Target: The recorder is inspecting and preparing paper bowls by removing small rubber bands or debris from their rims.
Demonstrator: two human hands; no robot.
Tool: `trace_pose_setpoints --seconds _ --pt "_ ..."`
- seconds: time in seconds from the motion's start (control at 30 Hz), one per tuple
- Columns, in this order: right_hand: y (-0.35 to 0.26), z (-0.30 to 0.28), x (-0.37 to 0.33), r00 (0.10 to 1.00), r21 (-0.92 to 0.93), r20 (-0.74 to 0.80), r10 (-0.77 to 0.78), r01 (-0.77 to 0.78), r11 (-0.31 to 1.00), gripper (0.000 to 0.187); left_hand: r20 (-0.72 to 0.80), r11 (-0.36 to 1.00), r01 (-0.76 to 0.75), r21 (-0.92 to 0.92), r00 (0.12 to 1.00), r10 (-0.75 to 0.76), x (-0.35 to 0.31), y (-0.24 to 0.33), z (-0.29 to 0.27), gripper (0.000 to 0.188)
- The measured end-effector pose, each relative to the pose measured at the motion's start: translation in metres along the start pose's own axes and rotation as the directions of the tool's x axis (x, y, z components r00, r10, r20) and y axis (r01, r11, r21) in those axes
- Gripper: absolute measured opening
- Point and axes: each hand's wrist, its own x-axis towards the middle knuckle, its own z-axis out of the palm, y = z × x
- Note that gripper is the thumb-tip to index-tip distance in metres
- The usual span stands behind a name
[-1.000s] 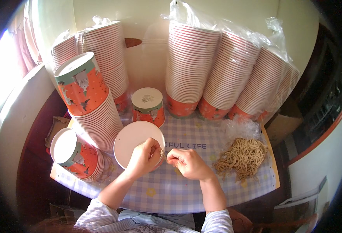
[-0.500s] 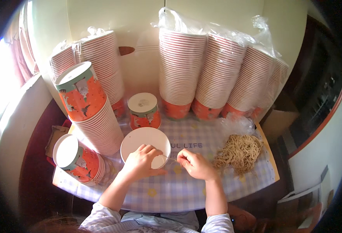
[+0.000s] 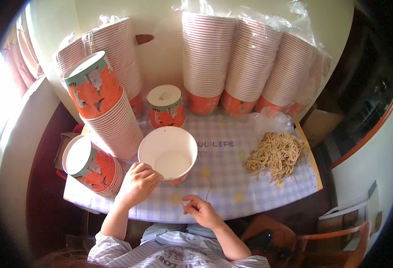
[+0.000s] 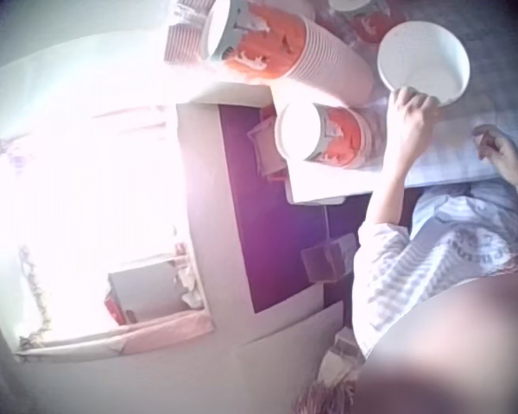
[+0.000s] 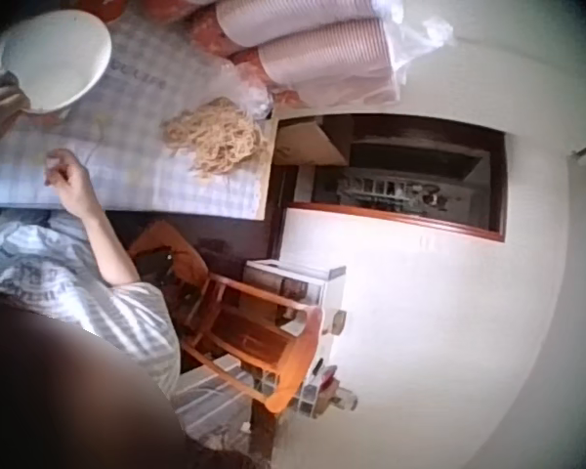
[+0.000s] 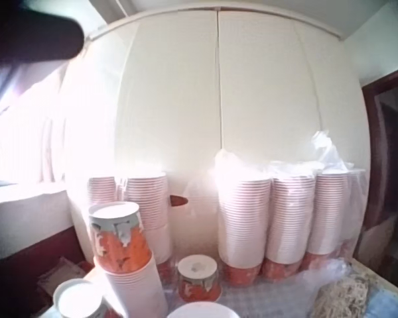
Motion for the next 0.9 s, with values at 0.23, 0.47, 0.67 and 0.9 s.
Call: trace_pose_setpoints --seconds 0.23,0.47,0.67,0.9 --pt "0.032 0.026 -0.001 0.992 -0.068 0.095 0.081 -0.075 0.995 0.018 -0.359 0.986 0.169 -0.006 0.919 -0.160 -0.041 0.011 0.024 0.029" --pt "0.039 0.036 0.002 0.992 0.042 0.030 0.119 -0.121 0.992 0.018 0.201 0.351 0.520 -0.779 0.738 -0.645 -0.101 0.048 0.081 0.015" --pt "0.043 0.032 0.004 0.999 -0.179 -0.014 0.034 -0.036 0.983 0.015 0.300 0.038 0.437 -0.899 0.675 -0.674 -0.098 0.055 0.094 0.011" --pt "0.028 0.035 0.007 0.985 -0.403 -0.040 -0.169 0.139 0.905 0.005 0.298 0.029 0.437 -0.899 0.657 -0.693 -0.096 0.059 0.100 0.005"
